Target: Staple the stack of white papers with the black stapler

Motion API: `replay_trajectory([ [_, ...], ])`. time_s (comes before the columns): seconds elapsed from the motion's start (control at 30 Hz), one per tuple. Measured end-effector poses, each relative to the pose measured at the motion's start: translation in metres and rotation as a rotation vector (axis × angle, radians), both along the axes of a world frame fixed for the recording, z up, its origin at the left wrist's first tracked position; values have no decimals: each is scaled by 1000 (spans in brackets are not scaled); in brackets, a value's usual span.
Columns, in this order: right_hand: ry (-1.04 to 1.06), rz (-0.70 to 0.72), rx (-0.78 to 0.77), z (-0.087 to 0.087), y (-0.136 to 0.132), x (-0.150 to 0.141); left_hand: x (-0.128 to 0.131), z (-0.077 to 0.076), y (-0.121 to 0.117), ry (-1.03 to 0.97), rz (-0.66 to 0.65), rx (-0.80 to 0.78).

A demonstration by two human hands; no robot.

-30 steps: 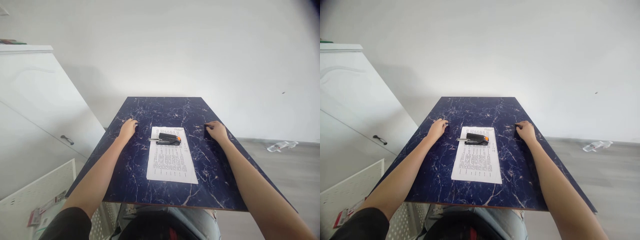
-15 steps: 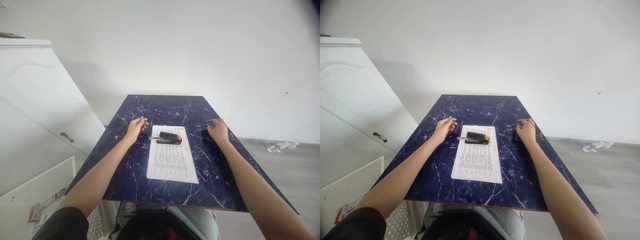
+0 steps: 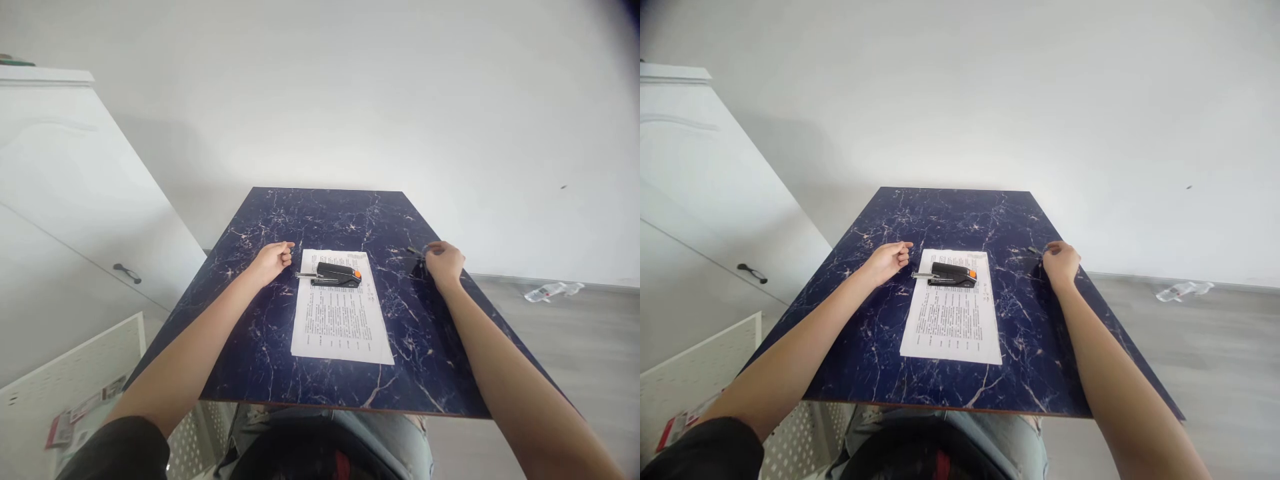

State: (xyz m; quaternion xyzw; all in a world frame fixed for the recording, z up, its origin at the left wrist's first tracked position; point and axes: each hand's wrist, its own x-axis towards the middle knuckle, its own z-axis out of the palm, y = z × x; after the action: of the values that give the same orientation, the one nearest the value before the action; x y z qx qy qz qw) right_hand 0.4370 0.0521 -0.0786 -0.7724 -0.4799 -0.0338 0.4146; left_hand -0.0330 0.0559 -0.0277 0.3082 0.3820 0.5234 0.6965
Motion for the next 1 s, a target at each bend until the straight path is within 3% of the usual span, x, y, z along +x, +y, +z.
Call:
replay_trajectory([
  [0.2, 10, 11, -23, 2, 1, -6, -1, 7, -3, -10, -111, -48],
  [0.33, 29, 16, -30, 0, 1, -4, 0, 6, -4, 126, -189, 134],
  [0.53, 19, 30, -46, -1, 2, -5, -5, -4, -3, 819, -115, 611],
  [0.7, 30, 54, -90, 1, 2, -6, -8, 4, -10, 1216, -119, 883],
  [0.83, 8, 67, -102, 3, 1, -7, -4, 12, -17, 1252, -228, 987],
  [1.0, -13, 82, -118, 4, 0, -9, 2, 11, -22, 1275, -390, 961],
])
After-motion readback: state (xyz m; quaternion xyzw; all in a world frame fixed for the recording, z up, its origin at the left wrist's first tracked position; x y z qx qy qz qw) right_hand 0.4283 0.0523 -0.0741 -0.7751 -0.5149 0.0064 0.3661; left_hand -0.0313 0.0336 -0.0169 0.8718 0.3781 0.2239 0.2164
